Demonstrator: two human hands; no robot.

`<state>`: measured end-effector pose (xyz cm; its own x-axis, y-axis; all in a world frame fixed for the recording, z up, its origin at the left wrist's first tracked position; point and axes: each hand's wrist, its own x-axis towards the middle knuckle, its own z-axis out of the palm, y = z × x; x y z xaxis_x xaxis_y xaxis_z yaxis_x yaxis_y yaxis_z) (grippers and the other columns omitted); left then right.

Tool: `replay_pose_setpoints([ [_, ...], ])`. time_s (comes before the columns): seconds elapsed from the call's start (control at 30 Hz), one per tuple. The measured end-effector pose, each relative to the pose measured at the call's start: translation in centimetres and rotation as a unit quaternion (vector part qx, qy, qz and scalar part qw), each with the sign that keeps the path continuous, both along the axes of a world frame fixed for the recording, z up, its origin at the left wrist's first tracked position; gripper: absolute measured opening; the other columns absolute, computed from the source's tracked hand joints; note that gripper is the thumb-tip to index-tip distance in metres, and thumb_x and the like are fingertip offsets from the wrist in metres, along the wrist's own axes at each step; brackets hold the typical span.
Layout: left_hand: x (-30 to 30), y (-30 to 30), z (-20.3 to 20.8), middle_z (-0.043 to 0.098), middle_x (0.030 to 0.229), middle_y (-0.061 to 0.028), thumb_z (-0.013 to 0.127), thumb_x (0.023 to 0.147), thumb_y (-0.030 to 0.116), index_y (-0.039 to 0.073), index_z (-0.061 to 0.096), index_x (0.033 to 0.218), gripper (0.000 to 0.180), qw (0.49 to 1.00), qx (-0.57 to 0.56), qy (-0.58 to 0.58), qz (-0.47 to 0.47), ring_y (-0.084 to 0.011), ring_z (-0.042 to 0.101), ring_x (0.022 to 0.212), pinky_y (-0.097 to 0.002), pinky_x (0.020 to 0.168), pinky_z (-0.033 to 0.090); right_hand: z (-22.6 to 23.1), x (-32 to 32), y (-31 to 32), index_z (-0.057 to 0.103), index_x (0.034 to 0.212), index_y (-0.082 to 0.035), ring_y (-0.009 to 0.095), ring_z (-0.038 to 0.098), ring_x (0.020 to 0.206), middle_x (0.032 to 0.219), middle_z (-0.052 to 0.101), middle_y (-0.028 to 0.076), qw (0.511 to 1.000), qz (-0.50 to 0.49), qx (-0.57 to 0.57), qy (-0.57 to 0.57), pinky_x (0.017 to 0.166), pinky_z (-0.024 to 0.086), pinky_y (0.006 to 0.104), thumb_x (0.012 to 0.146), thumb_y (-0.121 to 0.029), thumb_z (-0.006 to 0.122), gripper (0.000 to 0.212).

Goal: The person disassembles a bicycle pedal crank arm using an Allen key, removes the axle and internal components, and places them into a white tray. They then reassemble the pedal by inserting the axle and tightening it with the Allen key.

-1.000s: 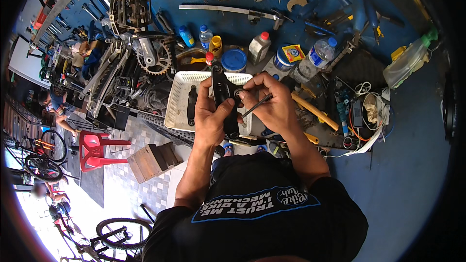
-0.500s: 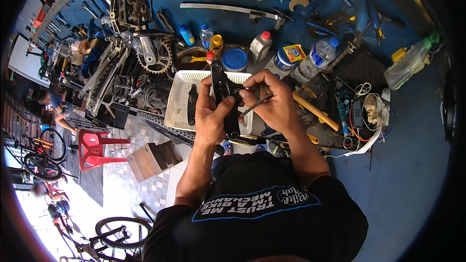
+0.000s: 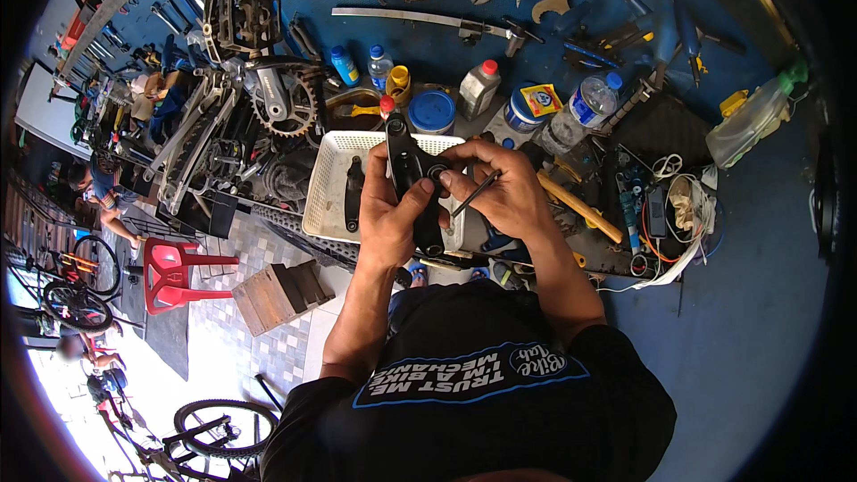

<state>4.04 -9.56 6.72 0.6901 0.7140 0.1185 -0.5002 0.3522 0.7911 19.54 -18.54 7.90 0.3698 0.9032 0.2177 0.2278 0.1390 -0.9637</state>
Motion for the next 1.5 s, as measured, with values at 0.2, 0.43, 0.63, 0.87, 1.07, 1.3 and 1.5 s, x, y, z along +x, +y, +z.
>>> replay_pose_setpoints([
  [0.2,0.2,-0.2,0.2,0.066,0.102,-0.0120,0.059,0.099,-0.002,0.006,0.038,0.135,0.042,1.000,0.021,0.012,0.004,-0.0171,0.068,0.069,-0.0286,0.055,0.060,-0.1,0.0,-0.1,0.071,0.112,0.001,0.007,0.063,0.064,0.088,0.076,0.008,1.000,-0.002,0.009,-0.011,0.057,0.048,0.0265,0.093,-0.016,0.079,0.027],
  [0.43,0.2,-0.2,0.1,0.066,0.099,-0.0120,0.057,0.100,-0.002,0.005,0.037,0.134,0.041,0.999,0.037,0.022,0.002,-0.0161,0.066,0.064,-0.0275,0.052,0.057,0.5,-0.3,-0.2,0.068,0.112,0.003,0.009,0.070,0.071,0.085,0.076,0.009,0.999,0.013,0.027,0.026,0.060,0.053,0.0265,0.094,-0.011,0.076,0.024],
  [0.63,0.6,-0.2,0.1,0.063,0.094,-0.0110,0.054,0.099,-0.004,0.003,0.037,0.129,0.035,0.998,0.055,0.034,0.018,-0.0148,0.064,0.060,-0.0273,0.049,0.056,1.6,-0.6,-0.5,0.067,0.109,0.004,0.011,0.072,0.075,0.087,0.076,0.010,1.000,0.016,-0.010,0.008,0.062,0.056,0.0268,0.095,-0.009,0.075,0.020],
  [0.87,0.9,-0.4,0.4,0.062,0.090,-0.0099,0.051,0.098,-0.005,0.002,0.037,0.128,0.034,0.992,0.085,0.088,0.027,-0.0138,0.063,0.055,-0.0269,0.045,0.053,0.0,-0.3,-0.3,0.064,0.109,0.003,0.007,0.063,0.077,0.097,0.069,0.006,1.000,-0.006,-0.014,-0.025,0.065,0.051,0.0265,0.094,-0.006,0.076,0.022],
  [1.07,0.9,-0.3,1.2,0.062,0.086,-0.0085,0.053,0.097,-0.004,-0.002,0.038,0.136,0.042,0.987,0.116,0.110,0.015,-0.0125,0.062,0.056,-0.0263,0.047,0.052,-0.1,-0.1,-0.4,0.063,0.104,0.001,0.006,0.060,0.074,0.091,0.067,0.004,0.999,-0.018,0.002,-0.045,0.063,0.049,0.0268,0.093,-0.009,0.077,0.020],
  [1.3,0.6,0.0,0.5,0.061,0.086,-0.0063,0.055,0.095,-0.004,-0.001,0.041,0.135,0.042,0.976,0.163,0.145,0.018,-0.0095,0.057,0.055,-0.0245,0.047,0.048,0.7,0.0,-0.6,0.064,0.101,-0.001,0.007,0.054,0.064,0.084,0.065,0.003,0.993,-0.033,-0.025,-0.106,0.058,0.043,0.0283,0.090,-0.016,0.079,0.024],
  [1.5,0.3,0.4,-0.3,0.060,0.086,-0.0055,0.057,0.094,-0.005,0.001,0.038,0.137,0.047,0.976,0.173,0.133,0.014,-0.0084,0.057,0.056,-0.0239,0.048,0.047,1.2,-0.3,-0.4,0.064,0.104,-0.001,0.009,0.060,0.067,0.086,0.067,0.007,0.996,-0.015,-0.011,-0.092,0.060,0.046,0.0283,0.093,-0.014,0.077,0.022],
])
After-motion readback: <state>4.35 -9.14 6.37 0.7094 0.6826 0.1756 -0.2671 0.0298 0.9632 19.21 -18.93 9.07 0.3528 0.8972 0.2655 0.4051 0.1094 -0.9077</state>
